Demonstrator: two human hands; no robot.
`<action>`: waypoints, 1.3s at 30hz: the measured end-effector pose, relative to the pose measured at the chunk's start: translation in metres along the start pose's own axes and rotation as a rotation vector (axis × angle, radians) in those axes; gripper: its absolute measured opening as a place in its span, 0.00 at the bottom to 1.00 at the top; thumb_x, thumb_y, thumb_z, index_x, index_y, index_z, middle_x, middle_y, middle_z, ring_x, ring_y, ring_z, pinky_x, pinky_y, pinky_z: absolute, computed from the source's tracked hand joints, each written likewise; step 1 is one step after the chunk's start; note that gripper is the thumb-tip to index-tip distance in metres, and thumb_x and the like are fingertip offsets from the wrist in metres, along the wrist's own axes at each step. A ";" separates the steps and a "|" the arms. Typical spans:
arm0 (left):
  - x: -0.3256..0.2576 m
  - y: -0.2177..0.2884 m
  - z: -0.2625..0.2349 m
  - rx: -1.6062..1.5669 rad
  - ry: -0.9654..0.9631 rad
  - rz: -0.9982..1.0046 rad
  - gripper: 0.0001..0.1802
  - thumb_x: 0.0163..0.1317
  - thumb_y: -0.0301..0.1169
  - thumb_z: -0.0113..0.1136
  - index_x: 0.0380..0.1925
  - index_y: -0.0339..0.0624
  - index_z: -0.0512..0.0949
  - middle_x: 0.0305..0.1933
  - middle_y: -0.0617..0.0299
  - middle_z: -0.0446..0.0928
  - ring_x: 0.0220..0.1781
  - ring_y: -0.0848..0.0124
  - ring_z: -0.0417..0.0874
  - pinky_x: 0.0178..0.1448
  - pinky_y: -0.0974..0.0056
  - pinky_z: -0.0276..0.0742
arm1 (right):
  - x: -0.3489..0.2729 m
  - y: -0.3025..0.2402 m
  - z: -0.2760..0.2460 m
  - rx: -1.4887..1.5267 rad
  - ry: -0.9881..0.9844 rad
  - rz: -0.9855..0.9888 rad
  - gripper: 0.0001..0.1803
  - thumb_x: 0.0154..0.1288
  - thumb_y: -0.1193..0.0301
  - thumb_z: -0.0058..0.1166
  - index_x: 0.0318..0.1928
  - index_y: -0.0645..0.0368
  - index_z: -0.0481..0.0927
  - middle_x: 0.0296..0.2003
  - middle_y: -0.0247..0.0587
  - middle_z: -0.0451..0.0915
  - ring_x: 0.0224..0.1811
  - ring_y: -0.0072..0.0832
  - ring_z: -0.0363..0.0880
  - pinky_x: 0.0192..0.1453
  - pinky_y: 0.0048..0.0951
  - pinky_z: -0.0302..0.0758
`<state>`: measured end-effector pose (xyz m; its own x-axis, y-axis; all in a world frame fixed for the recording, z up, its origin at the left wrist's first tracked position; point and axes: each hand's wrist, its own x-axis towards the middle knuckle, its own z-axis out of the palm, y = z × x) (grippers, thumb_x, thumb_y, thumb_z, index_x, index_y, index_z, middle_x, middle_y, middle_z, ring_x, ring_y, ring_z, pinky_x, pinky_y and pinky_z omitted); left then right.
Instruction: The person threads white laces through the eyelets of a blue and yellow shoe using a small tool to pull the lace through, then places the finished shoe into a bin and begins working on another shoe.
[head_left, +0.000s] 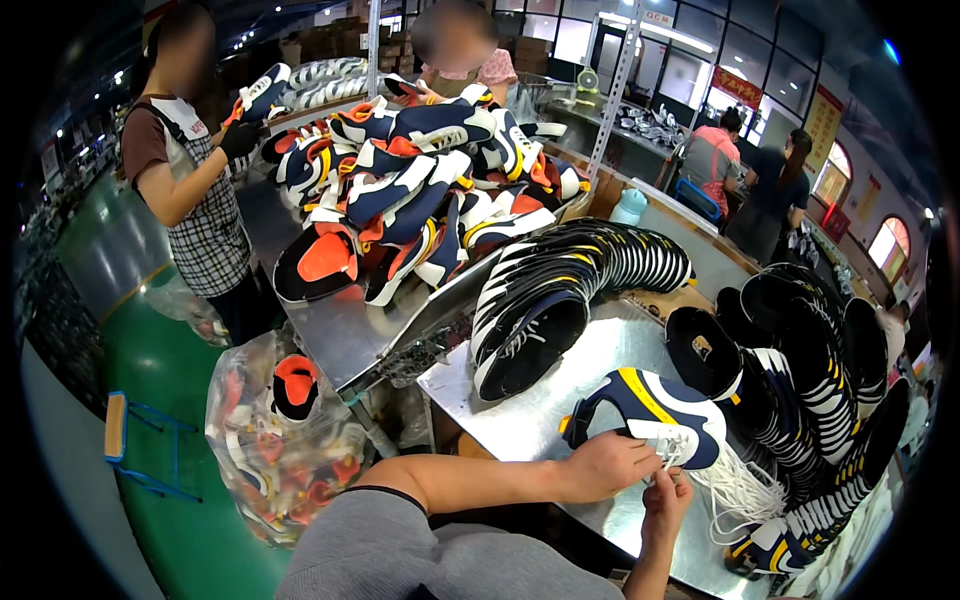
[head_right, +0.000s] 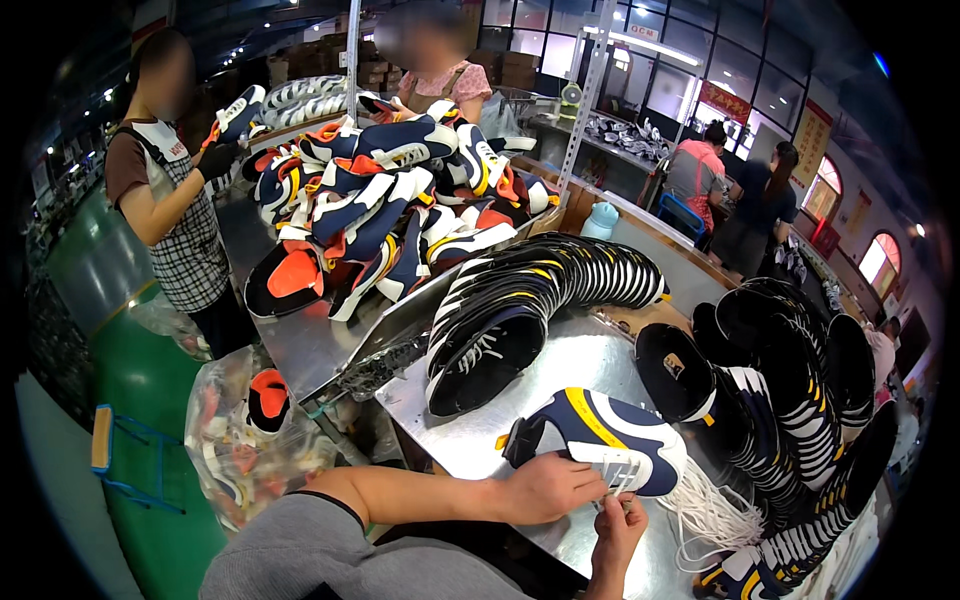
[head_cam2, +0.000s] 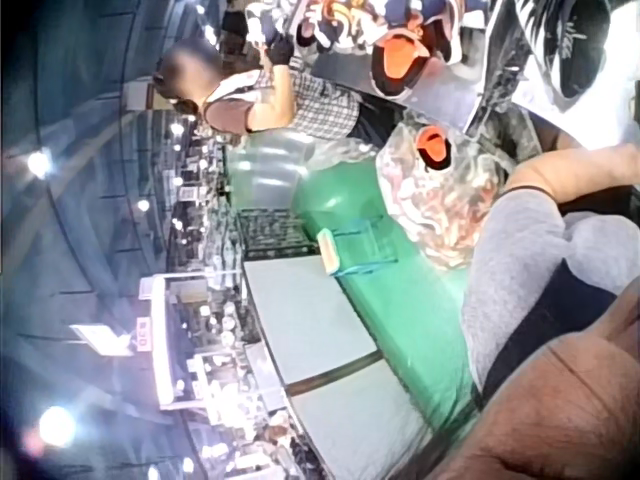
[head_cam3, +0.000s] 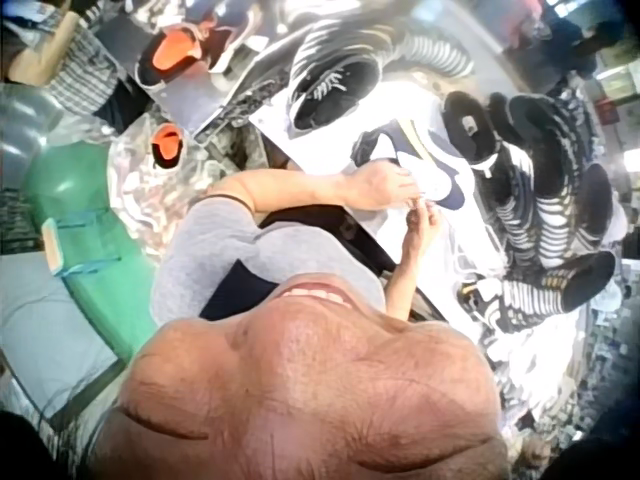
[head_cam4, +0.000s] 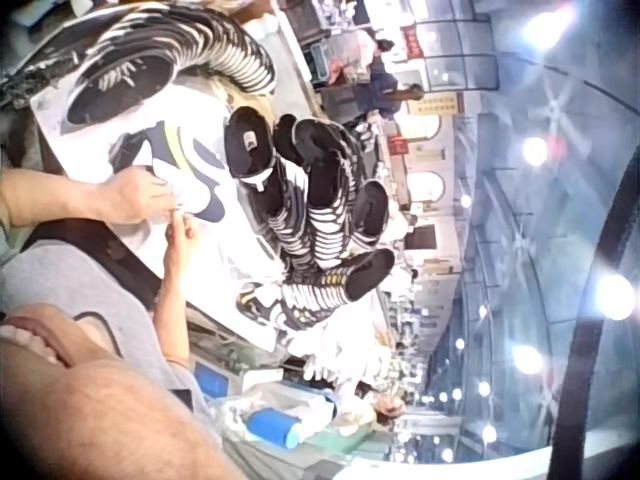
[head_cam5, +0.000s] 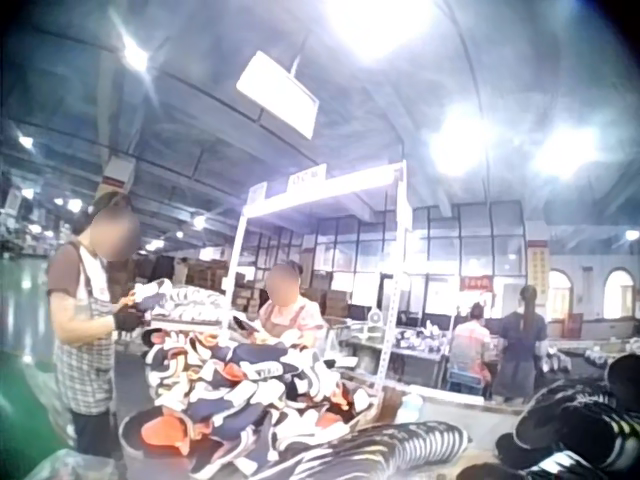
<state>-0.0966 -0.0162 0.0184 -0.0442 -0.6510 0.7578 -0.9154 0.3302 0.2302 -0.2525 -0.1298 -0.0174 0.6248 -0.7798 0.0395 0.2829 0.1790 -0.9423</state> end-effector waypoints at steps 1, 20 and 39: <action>0.001 -0.001 -0.002 0.009 -0.019 -0.021 0.08 0.55 0.29 0.57 0.35 0.40 0.75 0.33 0.60 0.75 0.38 0.64 0.80 0.39 0.61 0.76 | -0.001 -0.001 0.000 0.035 -0.023 0.025 0.08 0.66 0.71 0.59 0.31 0.59 0.75 0.18 0.27 0.71 0.15 0.11 0.58 0.20 0.16 0.52; -0.004 -0.055 -0.024 0.023 0.072 -0.332 0.14 0.50 0.27 0.74 0.36 0.38 0.80 0.33 0.53 0.81 0.35 0.54 0.83 0.39 0.57 0.78 | -0.011 -0.012 0.050 -0.109 -0.177 0.413 0.12 0.75 0.65 0.53 0.41 0.63 0.81 0.18 0.26 0.71 0.15 0.10 0.59 0.20 0.17 0.53; 0.021 -0.030 0.009 0.097 -0.023 -0.122 0.10 0.50 0.24 0.69 0.33 0.42 0.78 0.27 0.59 0.77 0.28 0.60 0.78 0.32 0.59 0.71 | -0.012 -0.011 -0.006 -0.522 -0.042 0.092 0.17 0.60 0.64 0.70 0.46 0.61 0.85 0.20 0.27 0.73 0.22 0.12 0.66 0.26 0.22 0.64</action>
<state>-0.0733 -0.0461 0.0221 0.0617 -0.6980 0.7134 -0.9489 0.1806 0.2588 -0.2676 -0.1265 -0.0092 0.6616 -0.7483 -0.0482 -0.1676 -0.0849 -0.9822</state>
